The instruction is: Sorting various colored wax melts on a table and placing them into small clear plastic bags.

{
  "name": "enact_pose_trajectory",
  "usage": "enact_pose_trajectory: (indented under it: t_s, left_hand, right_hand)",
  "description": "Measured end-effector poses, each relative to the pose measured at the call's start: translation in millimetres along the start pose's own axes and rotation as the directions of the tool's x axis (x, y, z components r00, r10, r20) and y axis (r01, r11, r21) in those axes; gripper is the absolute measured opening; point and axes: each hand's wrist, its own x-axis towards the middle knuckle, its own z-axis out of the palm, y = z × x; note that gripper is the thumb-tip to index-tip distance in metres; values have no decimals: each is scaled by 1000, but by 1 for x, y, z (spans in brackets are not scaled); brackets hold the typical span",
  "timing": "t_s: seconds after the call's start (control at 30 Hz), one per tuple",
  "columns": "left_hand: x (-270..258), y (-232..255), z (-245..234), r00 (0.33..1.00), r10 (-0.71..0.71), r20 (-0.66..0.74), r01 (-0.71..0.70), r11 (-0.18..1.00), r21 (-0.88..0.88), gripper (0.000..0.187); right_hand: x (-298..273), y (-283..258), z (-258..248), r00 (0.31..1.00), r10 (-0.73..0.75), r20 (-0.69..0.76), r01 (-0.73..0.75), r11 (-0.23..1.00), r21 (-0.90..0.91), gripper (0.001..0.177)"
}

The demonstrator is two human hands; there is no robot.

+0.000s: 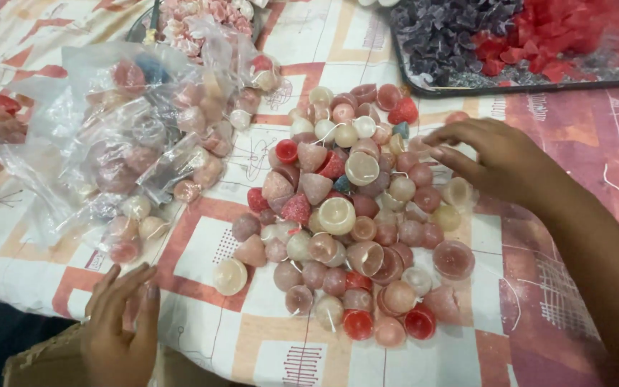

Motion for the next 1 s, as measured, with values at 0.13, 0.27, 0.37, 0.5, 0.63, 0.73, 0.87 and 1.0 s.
enact_pose_trajectory:
  t_s: [0.13,0.27,0.37,0.5,0.63,0.73,0.87,1.0]
  left_hand:
    - [-58,-8,12,951,-161,-265,154,987,-46,26]
    - [-107,-40,19,941,-178,-288,179,984,-21,31]
    - [-142,-67,26,959,-130,-252,141,990,28,30]
    - [-166,-95,20,960,-167,-223,187,980,71,28]
    - [-158,-67,7,917,-335,-216,361,928,94,25]
    - [-147,-60,0,881,-393,-263,425,901,80,23]
    - [-154,-74,0,884,-372,-284,405,912,67,22]
    - [-164,-91,4,884,-389,-260,427,898,109,23]
  right_hand:
    - [104,-6,38,959,-281,34,282,959,-27,38]
    - [194,-35,82,938,-348,-6,342,919,195,42]
    - [221,-78,97,955,-241,176,197,952,235,54]
    - [231,-89,114,820,62,570,-116,992,59,57]
    - [223,-64,116,825,-103,555,63,994,91,56]
    - [208,-58,104,849,23,528,-47,998,31,55]
    - [201,-18,112,879,-2,477,-14,999,29,56]
    - [184,1,105,891,-112,439,122,992,5,54]
